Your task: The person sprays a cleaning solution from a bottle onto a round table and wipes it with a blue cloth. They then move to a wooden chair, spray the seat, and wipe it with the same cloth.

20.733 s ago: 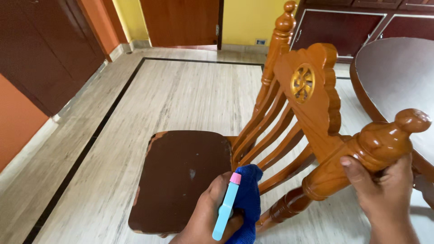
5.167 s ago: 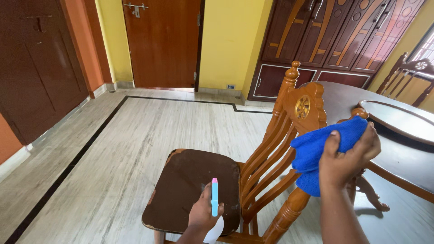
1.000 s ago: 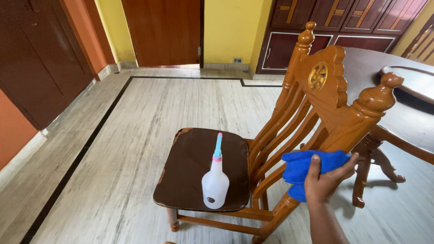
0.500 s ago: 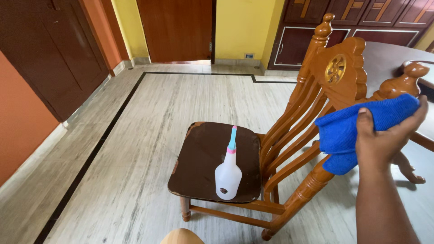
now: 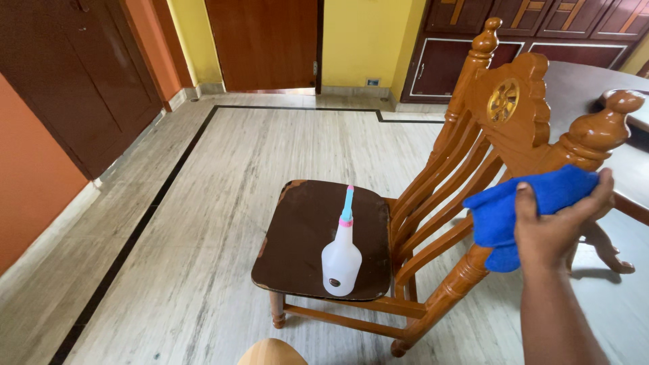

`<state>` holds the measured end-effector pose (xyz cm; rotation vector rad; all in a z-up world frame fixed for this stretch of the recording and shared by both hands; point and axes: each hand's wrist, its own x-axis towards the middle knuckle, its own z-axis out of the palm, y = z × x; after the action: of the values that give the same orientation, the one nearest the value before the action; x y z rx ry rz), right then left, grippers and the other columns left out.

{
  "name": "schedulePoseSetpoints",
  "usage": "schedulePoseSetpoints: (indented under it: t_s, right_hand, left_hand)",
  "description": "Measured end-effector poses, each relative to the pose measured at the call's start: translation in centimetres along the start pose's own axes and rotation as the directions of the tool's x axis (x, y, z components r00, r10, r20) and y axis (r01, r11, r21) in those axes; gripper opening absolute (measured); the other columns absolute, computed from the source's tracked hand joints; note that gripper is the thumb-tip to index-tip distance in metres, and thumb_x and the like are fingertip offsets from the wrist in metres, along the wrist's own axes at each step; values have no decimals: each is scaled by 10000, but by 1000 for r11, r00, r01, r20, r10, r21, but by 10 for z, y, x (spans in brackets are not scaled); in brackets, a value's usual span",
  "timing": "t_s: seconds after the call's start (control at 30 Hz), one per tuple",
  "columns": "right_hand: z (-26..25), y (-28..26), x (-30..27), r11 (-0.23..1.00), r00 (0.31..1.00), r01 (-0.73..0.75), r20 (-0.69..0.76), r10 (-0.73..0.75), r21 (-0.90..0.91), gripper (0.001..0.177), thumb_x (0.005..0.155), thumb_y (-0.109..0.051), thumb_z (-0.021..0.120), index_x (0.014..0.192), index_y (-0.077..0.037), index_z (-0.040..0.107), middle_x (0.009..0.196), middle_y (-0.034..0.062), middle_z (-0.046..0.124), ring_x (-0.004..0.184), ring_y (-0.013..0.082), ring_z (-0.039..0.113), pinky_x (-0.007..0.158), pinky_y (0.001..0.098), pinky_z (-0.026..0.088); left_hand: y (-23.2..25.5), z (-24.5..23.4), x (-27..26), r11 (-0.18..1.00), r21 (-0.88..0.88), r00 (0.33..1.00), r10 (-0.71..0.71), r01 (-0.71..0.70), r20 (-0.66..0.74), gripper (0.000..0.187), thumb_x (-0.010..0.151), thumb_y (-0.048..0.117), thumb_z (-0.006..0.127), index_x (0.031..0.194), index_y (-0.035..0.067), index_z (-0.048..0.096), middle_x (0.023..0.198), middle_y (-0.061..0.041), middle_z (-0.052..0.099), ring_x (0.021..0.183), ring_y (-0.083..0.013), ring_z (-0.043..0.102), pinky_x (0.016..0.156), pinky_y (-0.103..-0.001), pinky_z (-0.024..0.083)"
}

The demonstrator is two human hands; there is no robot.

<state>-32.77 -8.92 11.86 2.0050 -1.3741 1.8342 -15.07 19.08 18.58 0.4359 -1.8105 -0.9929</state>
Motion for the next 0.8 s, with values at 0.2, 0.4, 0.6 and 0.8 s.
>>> schedulePoseSetpoints:
  t_s: [0.2, 0.4, 0.6, 0.8]
  right_hand:
    - [6, 1, 49, 960, 983, 171, -98, -153, 221, 829, 1015, -9, 698, 1631, -41, 143, 1585, 199, 365, 1455, 319, 475, 1244, 412, 391]
    - [12, -13, 49, 970, 955, 231, -173, -240, -71, 933, 936, 66, 750, 1606, -63, 114, 1579, 179, 314, 1514, 340, 434, 1294, 425, 411]
    - [21, -19, 7, 992, 985, 37, -164, -57, -120, 1070, 900, -3, 761, 1685, -72, 37, 1653, 243, 207, 1524, 407, 390, 1280, 443, 415]
    - [49, 12, -62, 981, 978, -146, -168, 124, -126, 1073, 952, -81, 835, 1681, -73, 48, 1624, 286, 221, 1527, 457, 367, 1290, 501, 397]
  left_hand:
    - [-27, -16, -22, 999, -52, 999, 3, -4, -33, 438, 1027, 294, 532, 1362, 22, 458, 1119, -121, 649, 1067, -225, 643, 938, -361, 555]
    - [-62, -9, -18, 981, -159, 958, -145, 107, -246, 451, 1039, 279, 521, 1389, 14, 420, 1122, -115, 634, 1075, -212, 634, 950, -351, 555]
    - [-183, -75, -69, 924, -230, 564, -371, 306, -738, 464, 993, 180, 540, 1399, 5, 398, 1197, -164, 545, 1125, -237, 569, 969, -347, 535]
    - [-276, -114, -131, 615, 157, 443, -346, 772, -827, 850, 790, 133, 726, 1497, 66, 258, 1470, -195, 371, 1367, -378, 379, 1129, -483, 392]
